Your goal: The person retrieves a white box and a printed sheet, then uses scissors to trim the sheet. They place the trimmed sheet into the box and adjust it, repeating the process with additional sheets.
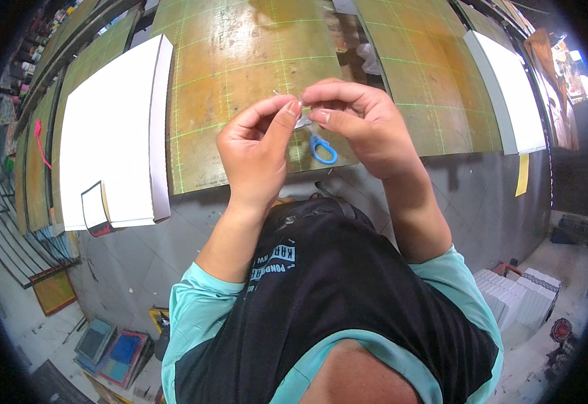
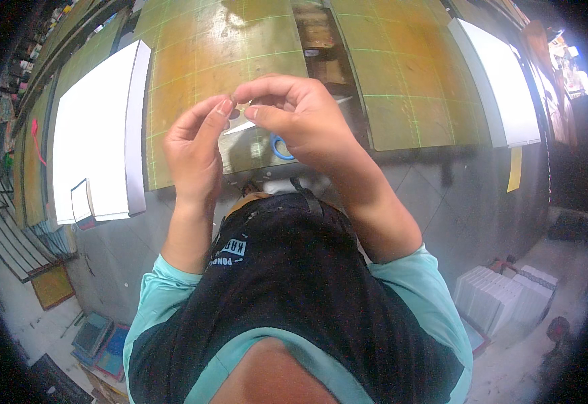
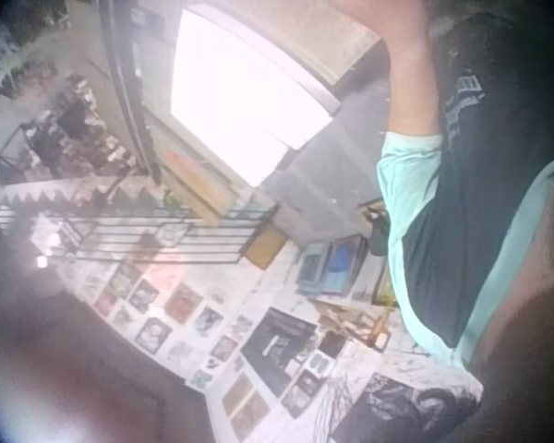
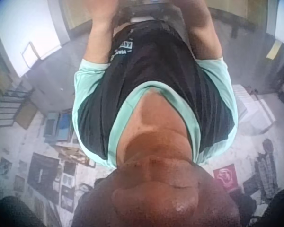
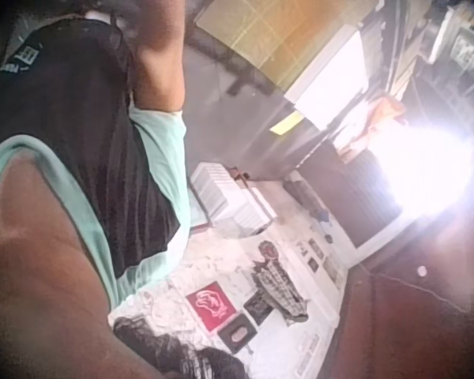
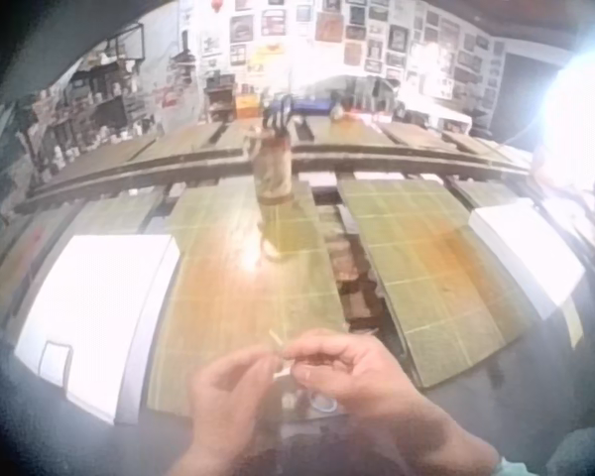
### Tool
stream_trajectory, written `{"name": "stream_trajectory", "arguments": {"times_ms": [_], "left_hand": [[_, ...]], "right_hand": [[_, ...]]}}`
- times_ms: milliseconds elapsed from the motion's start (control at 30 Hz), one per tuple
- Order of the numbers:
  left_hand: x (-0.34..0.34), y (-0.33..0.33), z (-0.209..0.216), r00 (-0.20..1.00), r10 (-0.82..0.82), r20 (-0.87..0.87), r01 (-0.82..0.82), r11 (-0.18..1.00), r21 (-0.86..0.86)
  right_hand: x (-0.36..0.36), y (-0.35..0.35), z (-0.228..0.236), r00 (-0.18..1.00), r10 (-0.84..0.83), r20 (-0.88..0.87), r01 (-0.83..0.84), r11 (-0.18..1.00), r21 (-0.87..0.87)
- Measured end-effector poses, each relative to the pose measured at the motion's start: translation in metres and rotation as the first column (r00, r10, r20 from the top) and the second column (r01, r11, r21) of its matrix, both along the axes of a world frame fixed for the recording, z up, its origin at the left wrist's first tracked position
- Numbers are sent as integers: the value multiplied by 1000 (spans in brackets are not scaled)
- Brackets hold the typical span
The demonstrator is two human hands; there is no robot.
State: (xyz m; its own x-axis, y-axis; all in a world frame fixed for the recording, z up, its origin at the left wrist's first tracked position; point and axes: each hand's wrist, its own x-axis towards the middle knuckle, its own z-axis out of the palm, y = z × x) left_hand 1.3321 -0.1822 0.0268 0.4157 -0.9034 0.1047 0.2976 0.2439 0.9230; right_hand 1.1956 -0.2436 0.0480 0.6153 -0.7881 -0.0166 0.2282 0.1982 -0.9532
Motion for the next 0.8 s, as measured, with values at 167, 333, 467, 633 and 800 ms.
{"name": "stream_trajectory", "arguments": {"times_ms": [167,333,467,633,800], "left_hand": [[-7,-4,-3,999,-27,29,27,1000,13],[-13,-6,-10,996,-94,4,94,994,47],[-16,-7,-16,988,-150,38,146,984,107],[-9,-5,-23,969,-244,22,233,946,227],[9,4,-40,968,-245,-54,251,936,246]], "right_hand": [[-4,3,-9,992,-82,-92,82,997,-9],[-9,5,-16,982,-170,-78,171,985,5],[-16,0,-26,976,-210,-65,200,970,-138],[-35,-11,-50,827,-527,-196,499,848,-175],[-63,-29,-92,745,-476,-468,535,845,-7]]}}
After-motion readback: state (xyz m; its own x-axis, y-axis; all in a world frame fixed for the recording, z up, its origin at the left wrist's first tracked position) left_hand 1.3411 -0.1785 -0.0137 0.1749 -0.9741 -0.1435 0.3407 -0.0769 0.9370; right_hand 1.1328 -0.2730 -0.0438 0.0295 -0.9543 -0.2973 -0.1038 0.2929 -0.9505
